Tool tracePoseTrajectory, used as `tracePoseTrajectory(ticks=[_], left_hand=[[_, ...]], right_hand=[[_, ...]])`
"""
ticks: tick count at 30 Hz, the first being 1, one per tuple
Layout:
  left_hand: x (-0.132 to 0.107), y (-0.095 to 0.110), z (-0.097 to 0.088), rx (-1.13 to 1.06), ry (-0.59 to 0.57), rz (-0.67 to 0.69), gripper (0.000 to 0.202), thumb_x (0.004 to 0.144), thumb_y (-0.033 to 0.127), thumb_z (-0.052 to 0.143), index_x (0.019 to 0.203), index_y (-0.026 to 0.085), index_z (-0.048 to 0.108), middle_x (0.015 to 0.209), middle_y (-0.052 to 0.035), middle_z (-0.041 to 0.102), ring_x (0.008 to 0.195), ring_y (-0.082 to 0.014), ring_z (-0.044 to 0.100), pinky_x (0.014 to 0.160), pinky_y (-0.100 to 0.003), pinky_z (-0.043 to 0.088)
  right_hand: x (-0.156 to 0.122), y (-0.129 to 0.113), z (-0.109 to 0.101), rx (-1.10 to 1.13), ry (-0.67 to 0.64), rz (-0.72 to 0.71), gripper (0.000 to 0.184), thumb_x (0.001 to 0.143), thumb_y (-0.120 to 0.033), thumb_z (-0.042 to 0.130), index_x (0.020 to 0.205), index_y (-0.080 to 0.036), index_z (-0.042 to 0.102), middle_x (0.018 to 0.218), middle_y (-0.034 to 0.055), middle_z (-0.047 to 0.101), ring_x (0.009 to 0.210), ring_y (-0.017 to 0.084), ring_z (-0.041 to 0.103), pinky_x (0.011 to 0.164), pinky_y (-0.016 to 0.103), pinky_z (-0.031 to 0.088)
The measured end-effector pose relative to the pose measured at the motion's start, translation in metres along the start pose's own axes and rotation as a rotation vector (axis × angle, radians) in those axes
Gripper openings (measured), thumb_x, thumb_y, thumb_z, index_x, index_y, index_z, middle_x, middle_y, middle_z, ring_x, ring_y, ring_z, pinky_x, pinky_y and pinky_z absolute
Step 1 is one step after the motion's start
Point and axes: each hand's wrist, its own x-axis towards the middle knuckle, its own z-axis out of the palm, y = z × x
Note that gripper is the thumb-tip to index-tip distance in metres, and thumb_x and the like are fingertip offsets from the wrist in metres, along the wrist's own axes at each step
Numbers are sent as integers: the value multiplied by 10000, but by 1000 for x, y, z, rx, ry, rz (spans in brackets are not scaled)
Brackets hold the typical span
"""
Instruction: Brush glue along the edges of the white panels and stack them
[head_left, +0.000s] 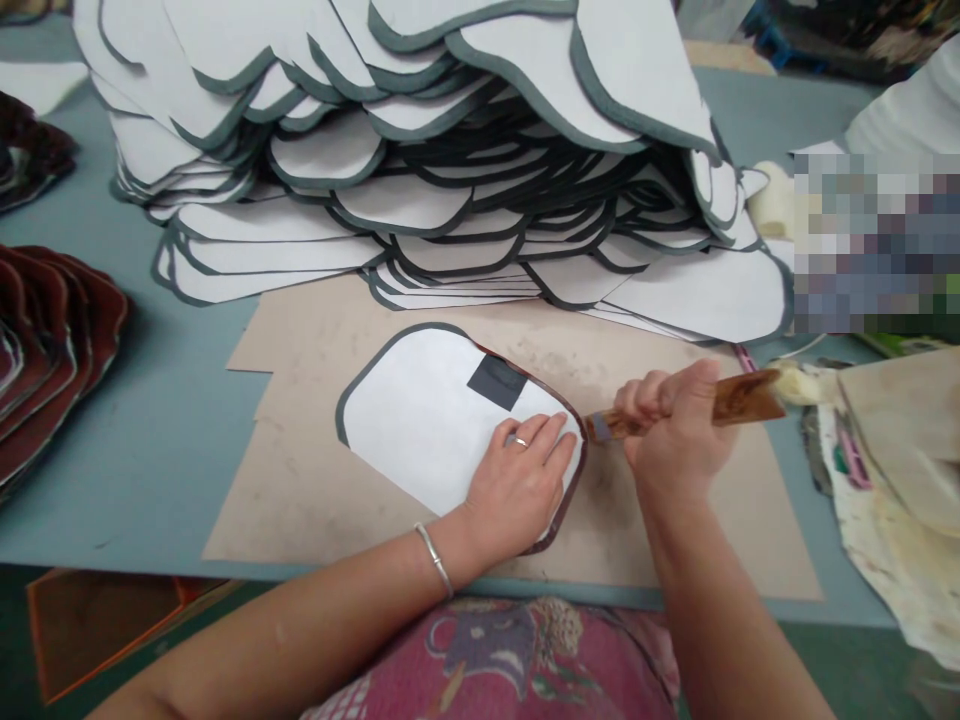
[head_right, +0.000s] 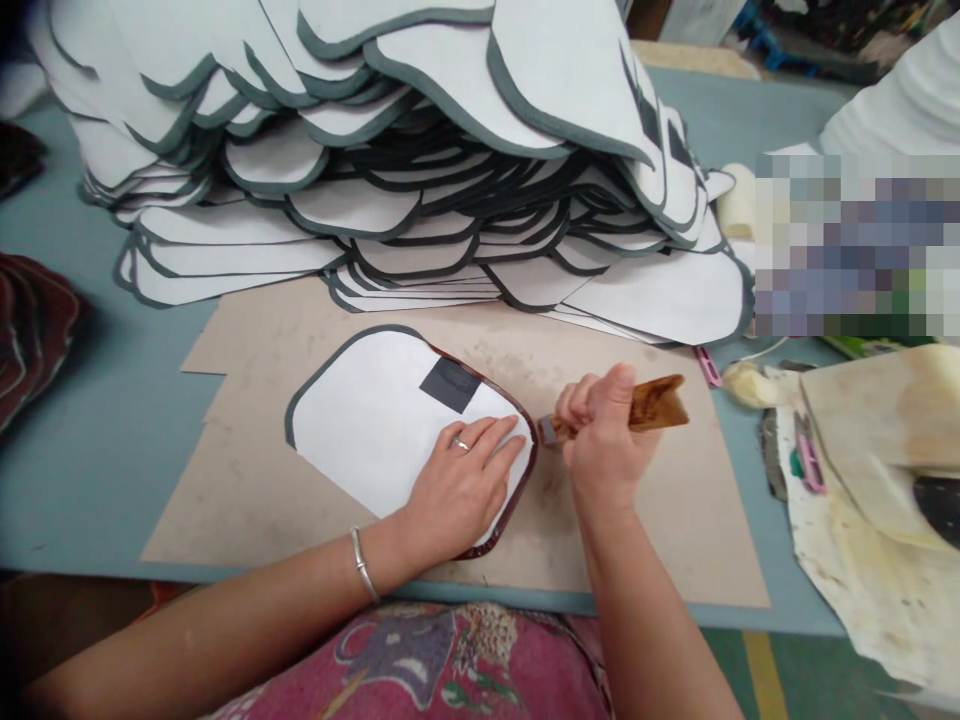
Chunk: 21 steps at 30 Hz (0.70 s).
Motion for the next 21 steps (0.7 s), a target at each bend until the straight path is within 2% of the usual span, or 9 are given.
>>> tracePoseTrajectory(ticks=[2, 7, 9, 13, 15, 18, 21], left_hand=[[0, 0, -1, 1, -3, -1, 377, 1008, 241, 477, 1376, 175, 526, 1528, -96, 452, 1349, -252, 431, 1064, -459, 375], [0, 1, -2, 0, -2, 4, 348, 1026, 256, 445, 1343, 152, 543, 1494, -100, 484, 1322, -258, 445, 1056, -464, 383], [0, 0, -2, -6, 0, 0, 348, 1020, 247, 453, 1343, 155, 544, 1496, -98, 483, 1320, -253, 448, 1051, -460, 386], [-1, -1, -3, -21, -2, 0, 357, 1014, 237, 471, 1357, 167, 541, 1527, -85, 460, 1337, -241, 439, 1053, -448, 382], [-2, -2, -2, -23, 0, 17, 350, 1018, 231, 471, 1353, 169, 551, 1560, -69, 429, 1348, -242, 430, 1052, -447, 381], [-2, -4, 0, -22, -1, 71, 335, 1032, 211, 454, 1346, 179, 565, 1576, -31, 420, 1360, -237, 416, 1054, -448, 377], [-2, -5, 2, -25, -4, 95, 335, 1045, 217, 442, 1359, 182, 554, 1541, -18, 470, 1367, -235, 406, 1052, -456, 372]], right_hand=[[-1, 0, 5, 63, 74, -32, 548, 974, -498, 561, 586, -223, 289, 474, -103, 236, 389, 55, 201, 401, 237, 190], [-17, 7, 24, -77, -57, 5, 492, 928, -520, 626, 603, -222, 406, 510, -74, 370, 433, 80, 369, 437, 260, 302], [-16, 4, 24, -51, -57, 13, 518, 934, -532, 609, 589, -224, 376, 496, -79, 345, 418, 75, 339, 430, 260, 288], [-8, -9, 4, 15, 180, -8, 554, 995, -490, 518, 587, -221, 258, 471, -102, 211, 383, 55, 185, 412, 243, 199], [-9, -12, -8, -16, 278, 46, 544, 1014, -498, 471, 602, -222, 250, 476, -104, 190, 381, 60, 179, 421, 244, 216], [-15, -12, -17, -18, 344, 133, 528, 1024, -514, 431, 617, -224, 260, 482, -105, 185, 387, 68, 190, 450, 256, 272], [-24, -8, -13, -4, 350, 96, 526, 1030, -501, 420, 613, -226, 255, 482, -104, 178, 388, 69, 177, 448, 263, 265]])
